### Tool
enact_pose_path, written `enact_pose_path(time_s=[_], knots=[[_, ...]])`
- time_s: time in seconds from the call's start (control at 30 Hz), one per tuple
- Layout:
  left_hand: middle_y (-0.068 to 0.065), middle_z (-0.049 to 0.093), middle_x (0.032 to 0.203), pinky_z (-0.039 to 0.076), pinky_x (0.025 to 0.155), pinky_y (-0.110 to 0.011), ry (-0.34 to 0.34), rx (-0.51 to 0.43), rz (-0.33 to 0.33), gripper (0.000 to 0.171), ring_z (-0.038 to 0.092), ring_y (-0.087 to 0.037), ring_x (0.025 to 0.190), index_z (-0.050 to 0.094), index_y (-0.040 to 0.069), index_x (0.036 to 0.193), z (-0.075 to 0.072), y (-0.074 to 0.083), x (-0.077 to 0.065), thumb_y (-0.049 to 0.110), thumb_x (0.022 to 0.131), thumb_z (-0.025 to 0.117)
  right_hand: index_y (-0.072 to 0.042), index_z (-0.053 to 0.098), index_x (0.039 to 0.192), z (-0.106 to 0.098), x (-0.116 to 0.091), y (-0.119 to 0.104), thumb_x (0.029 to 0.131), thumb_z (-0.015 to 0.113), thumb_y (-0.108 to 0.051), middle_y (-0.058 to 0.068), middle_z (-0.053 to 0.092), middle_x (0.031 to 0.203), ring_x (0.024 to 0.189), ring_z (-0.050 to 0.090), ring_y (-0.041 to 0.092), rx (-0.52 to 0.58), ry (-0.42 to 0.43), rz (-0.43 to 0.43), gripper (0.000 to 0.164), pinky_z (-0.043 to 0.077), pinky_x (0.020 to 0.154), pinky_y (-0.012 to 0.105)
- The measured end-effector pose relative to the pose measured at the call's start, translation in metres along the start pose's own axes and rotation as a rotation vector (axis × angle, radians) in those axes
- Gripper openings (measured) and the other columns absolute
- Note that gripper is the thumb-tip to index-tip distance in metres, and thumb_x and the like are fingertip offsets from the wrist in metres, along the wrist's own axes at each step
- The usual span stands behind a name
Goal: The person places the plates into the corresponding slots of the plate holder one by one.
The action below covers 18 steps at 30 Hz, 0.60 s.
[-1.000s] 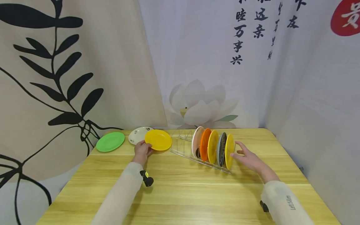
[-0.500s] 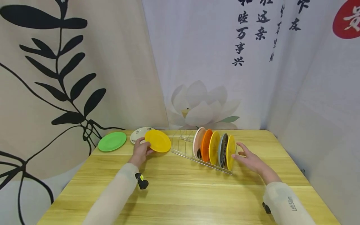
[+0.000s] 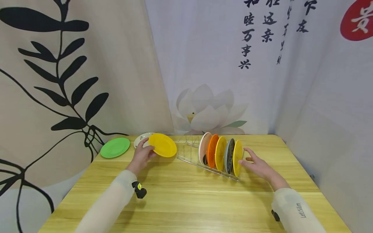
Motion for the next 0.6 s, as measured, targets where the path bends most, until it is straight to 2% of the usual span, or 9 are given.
enact_pose_path(time_s=[0.17,0.43,0.6], knots=[[-0.026,0.059,0.121,0.060,0.076,-0.033,-0.020,0.002,0.010,0.065,0.067,-0.016,0.074,0.034,0.012,0.151,-0.004,0.009,-0.004,-0.003,0.092,0.058,-0.014,0.003,0.160,0.001,0.001,-0.001,0.102,0.050,-0.044,0.039,0.034,0.146,0.129,0.039,0.057,-0.006,0.001,0.006,0.080,0.039,0.096,0.071],[-0.022,0.060,0.121,0.059,0.069,-0.025,-0.046,-0.018,0.017,0.059,0.068,-0.017,0.078,0.035,0.012,0.146,-0.010,0.022,-0.007,-0.001,0.094,0.060,-0.012,0.002,0.160,0.001,0.001,0.000,0.102,0.050,-0.045,0.039,0.034,0.146,0.129,0.039,0.057,-0.014,-0.001,0.017,0.082,0.038,0.096,0.071],[-0.020,0.061,0.120,0.060,0.074,-0.029,-0.052,-0.029,0.019,0.059,0.069,-0.019,0.082,0.035,0.013,0.146,-0.011,0.030,-0.010,0.000,0.095,0.060,-0.013,0.002,0.160,0.001,0.001,0.000,0.102,0.050,-0.046,0.039,0.034,0.146,0.129,0.039,0.057,-0.011,-0.002,0.021,0.082,0.039,0.097,0.070]])
Point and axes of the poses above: each hand's wrist, its own x-axis towards the middle knuckle, its own z-axis out of the palm, y = z × x, the point moved 2 cm from there along x, towards the middle knuckle
